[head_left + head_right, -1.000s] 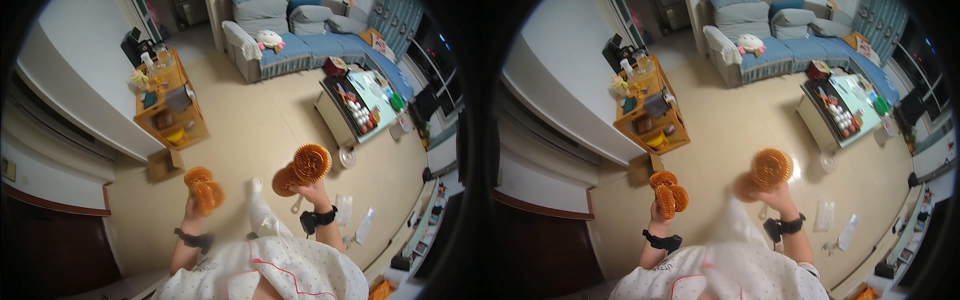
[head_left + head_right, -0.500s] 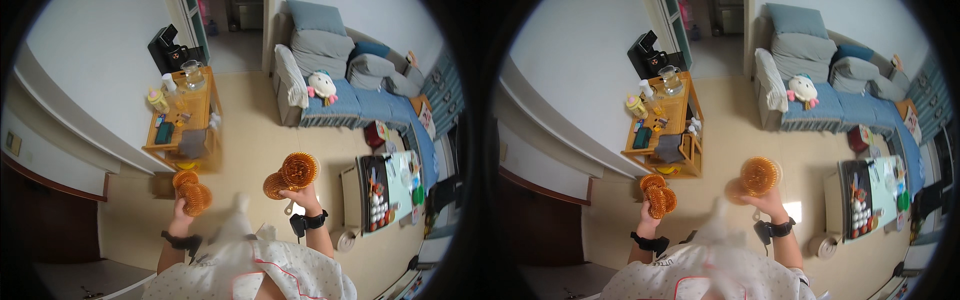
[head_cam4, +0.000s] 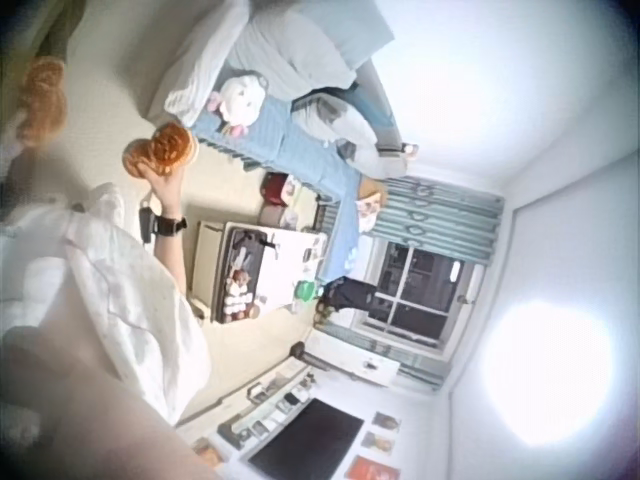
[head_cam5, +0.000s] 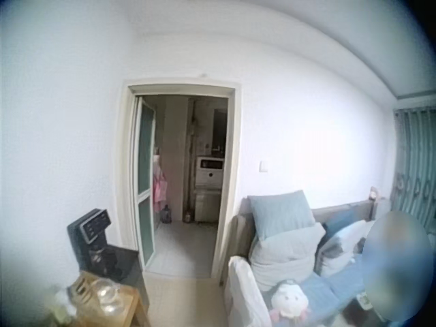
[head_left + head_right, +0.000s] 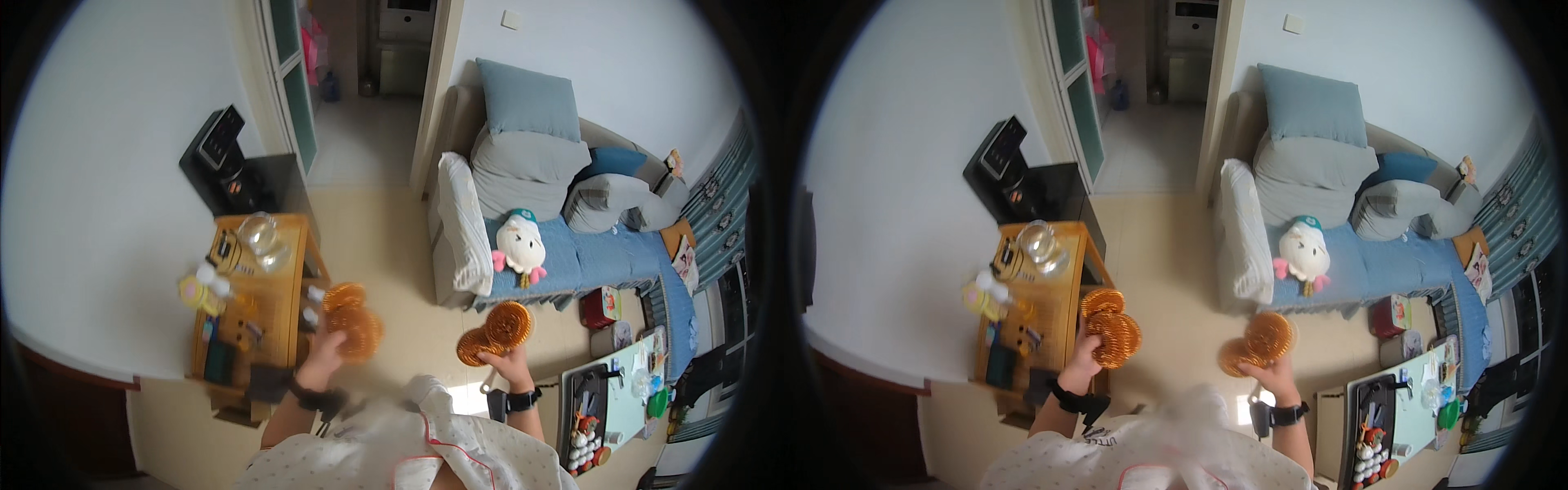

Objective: The person unpacks a box and assembles several orange scrubber heads onto a white handle. They then place the scrubbers in the kitchen and proceed to the laundry area, where they load clothes into a washing machine, add detergent, and start the cycle.

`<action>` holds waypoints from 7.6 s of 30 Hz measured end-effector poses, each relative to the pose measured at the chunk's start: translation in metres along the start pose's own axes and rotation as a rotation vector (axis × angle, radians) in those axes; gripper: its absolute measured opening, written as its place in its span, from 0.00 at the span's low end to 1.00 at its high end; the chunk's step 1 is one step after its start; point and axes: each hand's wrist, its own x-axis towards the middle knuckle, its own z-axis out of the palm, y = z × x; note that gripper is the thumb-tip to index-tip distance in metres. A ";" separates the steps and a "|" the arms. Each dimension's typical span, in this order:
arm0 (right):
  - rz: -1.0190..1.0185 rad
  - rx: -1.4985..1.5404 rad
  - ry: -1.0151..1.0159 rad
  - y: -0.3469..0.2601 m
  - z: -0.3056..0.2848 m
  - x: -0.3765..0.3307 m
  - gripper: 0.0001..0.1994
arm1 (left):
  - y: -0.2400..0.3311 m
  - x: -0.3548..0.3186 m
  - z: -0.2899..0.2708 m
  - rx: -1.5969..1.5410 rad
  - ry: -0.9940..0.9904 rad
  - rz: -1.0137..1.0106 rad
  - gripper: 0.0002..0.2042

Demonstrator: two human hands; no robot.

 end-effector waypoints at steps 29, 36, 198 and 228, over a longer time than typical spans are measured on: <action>-0.332 -0.065 -0.254 -0.001 0.061 0.940 0.28 | 0.218 0.703 -0.090 0.143 0.618 0.477 0.28; -0.344 -0.026 -0.006 0.000 0.046 1.119 0.26 | 0.258 0.872 -0.137 0.174 0.580 0.560 0.37; -0.031 -0.355 0.129 0.202 -1.985 2.477 0.13 | -0.987 2.942 1.167 0.673 -0.456 0.228 0.35; -0.044 -0.647 -0.375 0.144 -1.740 2.439 0.11 | -0.833 2.805 1.037 0.474 0.009 0.206 0.19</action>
